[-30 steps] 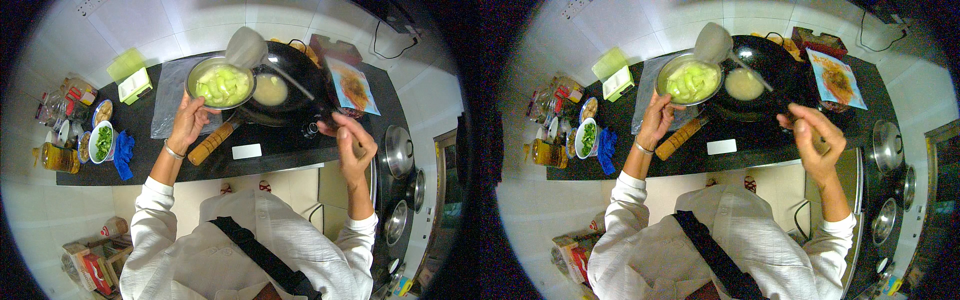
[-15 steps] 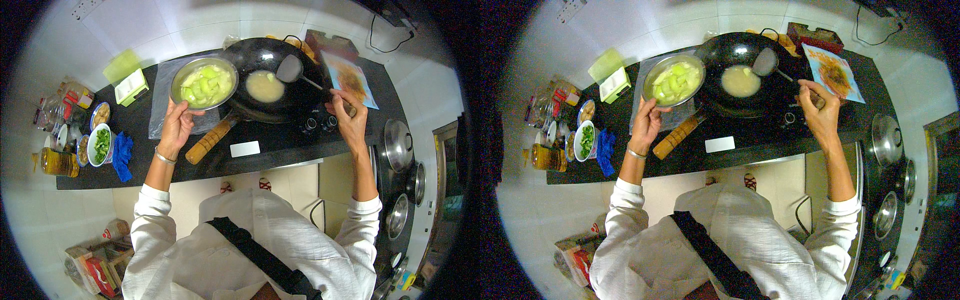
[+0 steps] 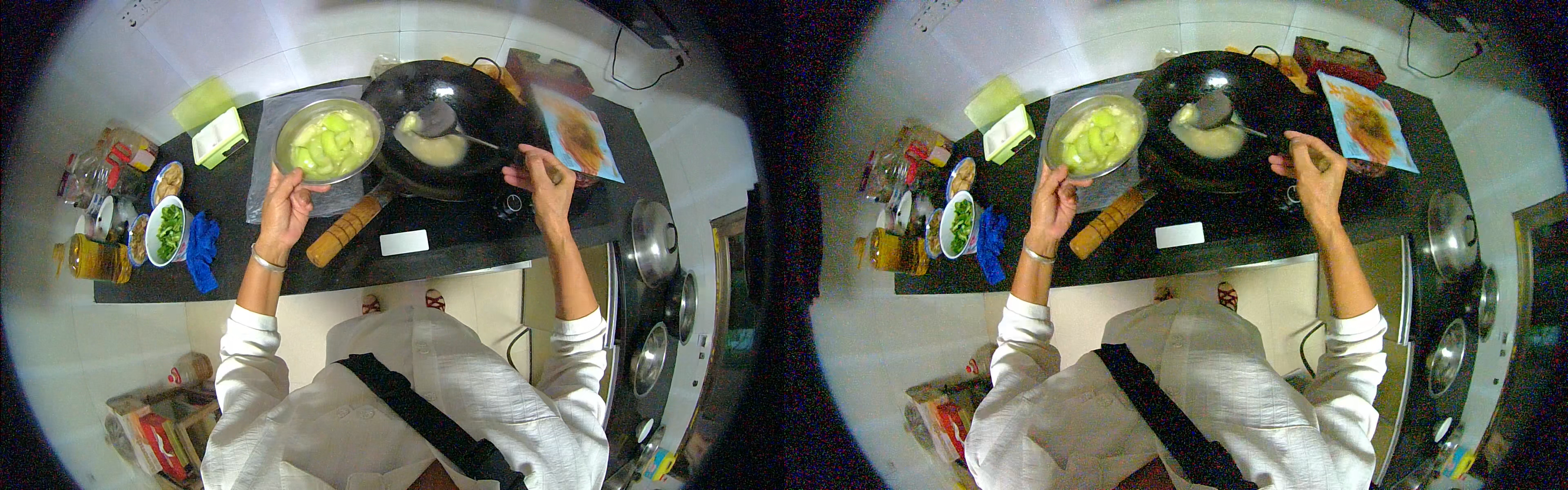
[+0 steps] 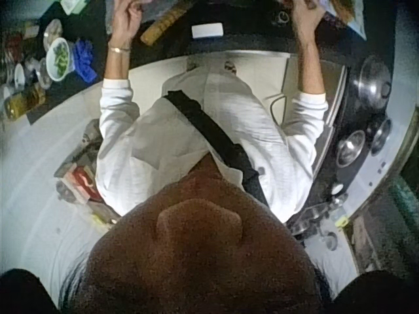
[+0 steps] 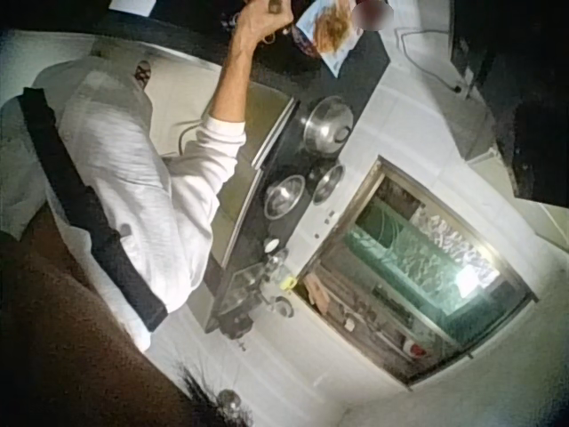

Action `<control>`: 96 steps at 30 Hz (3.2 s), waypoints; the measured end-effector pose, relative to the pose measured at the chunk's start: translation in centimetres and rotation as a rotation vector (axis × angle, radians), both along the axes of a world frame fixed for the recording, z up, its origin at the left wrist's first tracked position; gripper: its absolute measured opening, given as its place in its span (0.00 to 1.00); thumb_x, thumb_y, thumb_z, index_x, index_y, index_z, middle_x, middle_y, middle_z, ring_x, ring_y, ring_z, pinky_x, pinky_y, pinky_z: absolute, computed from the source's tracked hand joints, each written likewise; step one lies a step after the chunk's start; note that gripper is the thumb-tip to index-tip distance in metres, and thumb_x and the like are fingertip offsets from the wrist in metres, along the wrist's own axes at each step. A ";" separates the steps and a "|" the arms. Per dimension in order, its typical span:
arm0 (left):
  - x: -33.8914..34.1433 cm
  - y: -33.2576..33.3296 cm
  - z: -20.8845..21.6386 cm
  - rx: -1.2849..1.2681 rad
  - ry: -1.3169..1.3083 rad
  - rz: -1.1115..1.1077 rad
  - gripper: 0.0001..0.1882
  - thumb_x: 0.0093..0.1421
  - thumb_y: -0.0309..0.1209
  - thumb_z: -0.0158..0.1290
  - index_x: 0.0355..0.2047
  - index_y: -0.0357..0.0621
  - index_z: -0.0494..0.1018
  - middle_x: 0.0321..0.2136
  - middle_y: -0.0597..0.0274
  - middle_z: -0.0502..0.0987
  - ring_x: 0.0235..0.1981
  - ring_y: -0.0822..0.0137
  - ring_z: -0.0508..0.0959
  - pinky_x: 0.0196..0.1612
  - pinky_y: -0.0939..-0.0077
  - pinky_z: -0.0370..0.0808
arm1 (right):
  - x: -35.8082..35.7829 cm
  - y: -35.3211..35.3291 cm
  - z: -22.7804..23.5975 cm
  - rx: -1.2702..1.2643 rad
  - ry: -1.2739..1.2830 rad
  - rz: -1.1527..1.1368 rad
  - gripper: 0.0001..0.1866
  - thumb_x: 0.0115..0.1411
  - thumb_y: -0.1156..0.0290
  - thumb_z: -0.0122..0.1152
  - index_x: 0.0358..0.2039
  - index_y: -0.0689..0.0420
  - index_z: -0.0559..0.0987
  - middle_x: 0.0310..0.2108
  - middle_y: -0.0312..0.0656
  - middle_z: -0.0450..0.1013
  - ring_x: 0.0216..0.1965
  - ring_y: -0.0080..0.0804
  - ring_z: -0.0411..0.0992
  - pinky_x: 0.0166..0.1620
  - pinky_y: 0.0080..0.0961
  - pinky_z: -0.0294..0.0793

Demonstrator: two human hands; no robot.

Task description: The person retrieves a bowl and a metal strainer from a cabinet. They stir vegetables boiling in a wok on the stove and transfer the cooked vegetables into the strainer. The person then rinses the wok under running water in the sink and places it back on the stove.

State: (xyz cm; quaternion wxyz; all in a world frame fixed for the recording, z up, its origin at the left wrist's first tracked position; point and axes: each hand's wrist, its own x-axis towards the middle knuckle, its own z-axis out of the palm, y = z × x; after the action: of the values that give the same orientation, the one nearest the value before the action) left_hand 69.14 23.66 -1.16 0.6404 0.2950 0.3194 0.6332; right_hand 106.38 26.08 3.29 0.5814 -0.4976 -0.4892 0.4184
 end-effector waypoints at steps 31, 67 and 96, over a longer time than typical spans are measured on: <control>-1.9 -1.6 -3.2 0.027 0.005 0.101 0.29 0.59 0.25 0.43 0.59 0.53 0.46 0.40 0.54 0.71 0.27 0.62 0.79 0.17 0.86 0.74 | -1.4 -3.3 1.2 0.190 -0.120 0.000 0.18 0.62 0.66 0.47 0.41 0.72 0.71 0.31 0.53 0.72 0.31 0.41 0.75 0.35 0.29 0.79; -11.8 -14.4 -14.3 -0.001 -0.070 0.677 0.32 0.59 0.22 0.42 0.60 0.55 0.43 0.37 0.53 0.73 0.25 0.67 0.78 0.19 0.85 0.76 | 4.4 -3.9 -1.3 0.033 0.141 -0.187 0.25 0.61 0.62 0.44 0.51 0.69 0.63 0.48 0.53 0.65 0.44 0.50 0.70 0.47 0.36 0.72; 3.3 -2.5 -0.4 -0.532 -0.164 -0.714 0.27 0.60 0.46 0.43 0.49 0.34 0.61 0.26 0.63 0.69 0.19 0.75 0.70 0.18 0.87 0.70 | -1.6 -10.3 -0.4 0.119 0.084 -0.392 0.13 0.61 0.71 0.47 0.40 0.68 0.74 0.32 0.50 0.73 0.29 0.37 0.75 0.33 0.30 0.79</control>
State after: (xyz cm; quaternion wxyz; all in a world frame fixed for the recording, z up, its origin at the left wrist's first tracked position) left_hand 72.44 21.14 -1.52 0.8954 0.1607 0.2973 0.2899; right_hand 104.74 15.81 2.87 0.7000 -0.5301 -0.3822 0.2880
